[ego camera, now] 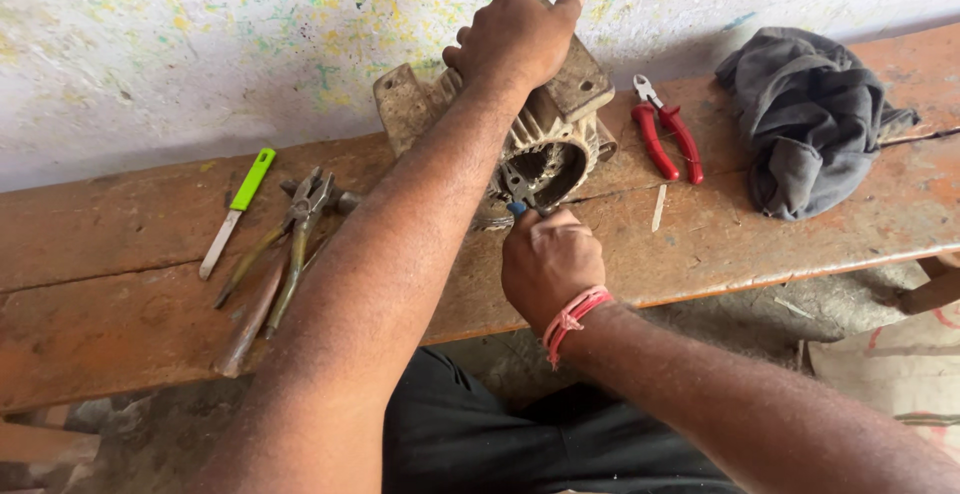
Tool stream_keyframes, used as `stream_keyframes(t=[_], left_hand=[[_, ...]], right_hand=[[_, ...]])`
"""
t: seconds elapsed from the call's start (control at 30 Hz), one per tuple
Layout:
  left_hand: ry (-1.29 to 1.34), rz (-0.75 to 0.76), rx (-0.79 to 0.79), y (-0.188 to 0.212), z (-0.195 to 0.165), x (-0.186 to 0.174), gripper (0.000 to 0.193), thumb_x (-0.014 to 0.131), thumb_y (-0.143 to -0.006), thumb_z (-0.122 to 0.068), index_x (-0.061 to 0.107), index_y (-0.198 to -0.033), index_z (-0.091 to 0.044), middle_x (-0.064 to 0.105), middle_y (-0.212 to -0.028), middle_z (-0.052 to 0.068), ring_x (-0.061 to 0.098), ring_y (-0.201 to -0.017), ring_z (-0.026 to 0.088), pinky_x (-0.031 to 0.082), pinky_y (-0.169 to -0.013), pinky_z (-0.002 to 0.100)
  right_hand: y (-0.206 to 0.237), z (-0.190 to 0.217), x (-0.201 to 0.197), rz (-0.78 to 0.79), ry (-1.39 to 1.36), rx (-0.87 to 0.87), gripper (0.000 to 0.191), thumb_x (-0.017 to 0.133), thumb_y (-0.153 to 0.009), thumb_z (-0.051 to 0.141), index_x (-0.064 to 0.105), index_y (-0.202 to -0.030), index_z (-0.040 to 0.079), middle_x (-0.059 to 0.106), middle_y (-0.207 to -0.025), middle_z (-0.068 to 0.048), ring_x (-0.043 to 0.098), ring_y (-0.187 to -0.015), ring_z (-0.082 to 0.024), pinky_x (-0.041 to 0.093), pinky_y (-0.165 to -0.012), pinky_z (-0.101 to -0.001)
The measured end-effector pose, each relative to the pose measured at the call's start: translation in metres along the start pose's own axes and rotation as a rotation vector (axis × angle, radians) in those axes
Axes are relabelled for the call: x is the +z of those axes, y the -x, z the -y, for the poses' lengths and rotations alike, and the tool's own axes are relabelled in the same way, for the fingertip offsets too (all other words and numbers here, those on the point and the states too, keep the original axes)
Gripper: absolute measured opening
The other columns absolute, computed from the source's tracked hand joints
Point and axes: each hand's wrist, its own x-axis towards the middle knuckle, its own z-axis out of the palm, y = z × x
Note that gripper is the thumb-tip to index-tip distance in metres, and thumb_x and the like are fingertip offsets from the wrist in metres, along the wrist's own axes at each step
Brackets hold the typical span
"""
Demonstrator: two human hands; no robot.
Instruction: The person uses pliers to pull and cut copper wire from the slots of a motor stator. They repeatedly reach into the stator, grip wire bundles, and cut them near the surface, leaving the stator progressively empty.
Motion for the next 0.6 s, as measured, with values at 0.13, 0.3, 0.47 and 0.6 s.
stream_keyframes(t=[0.13,0.3,0.47,0.6], left_hand=[[-0.021,0.005,-0.002,0.003,-0.003,-0.006,0.097,0.052,-0.090,-0.071,0.029,-0.156,-0.003,0.061,-0.139,0.014,0.053,-0.133,0.037,0.024,-0.120,0.062],[-0.068,0.022,0.004,0.005,-0.005,-0.006,0.092,0.053,-0.090,-0.071,0.037,-0.153,-0.006,0.061,-0.139,0.015,0.054,-0.134,0.035,0.026,-0.120,0.063],[-0.026,0.016,0.035,0.002,-0.003,0.001,0.096,0.052,-0.089,-0.071,0.030,-0.155,-0.004,0.063,-0.135,0.013,0.056,-0.129,0.036,0.025,-0.120,0.062],[-0.037,0.008,0.037,-0.001,0.000,0.005,0.093,0.053,-0.090,-0.070,0.035,-0.153,-0.003,0.063,-0.133,0.015,0.056,-0.129,0.036,0.029,-0.118,0.061]], right_hand=[[-0.010,-0.014,0.000,0.006,-0.097,-0.083,0.035,0.051,-0.100,0.023,0.063,-0.109,-0.009,0.070,-0.094,-0.023,0.073,-0.081,-0.026,0.062,-0.062,-0.0371],[-0.032,-0.047,-0.007,0.444,-0.878,0.072,0.032,0.054,-0.098,0.020,0.064,-0.109,-0.008,0.074,-0.089,-0.022,0.076,-0.078,-0.032,0.060,-0.063,-0.0448],[-0.014,-0.070,0.023,0.617,-1.819,0.078,0.036,0.049,-0.095,0.016,0.066,-0.112,-0.011,0.076,-0.094,-0.027,0.075,-0.086,-0.038,0.063,-0.077,-0.0490],[0.006,-0.069,0.055,0.753,-2.223,0.012,0.044,0.044,-0.093,0.021,0.063,-0.117,-0.010,0.073,-0.109,-0.029,0.074,-0.101,-0.039,0.063,-0.086,-0.0510]])
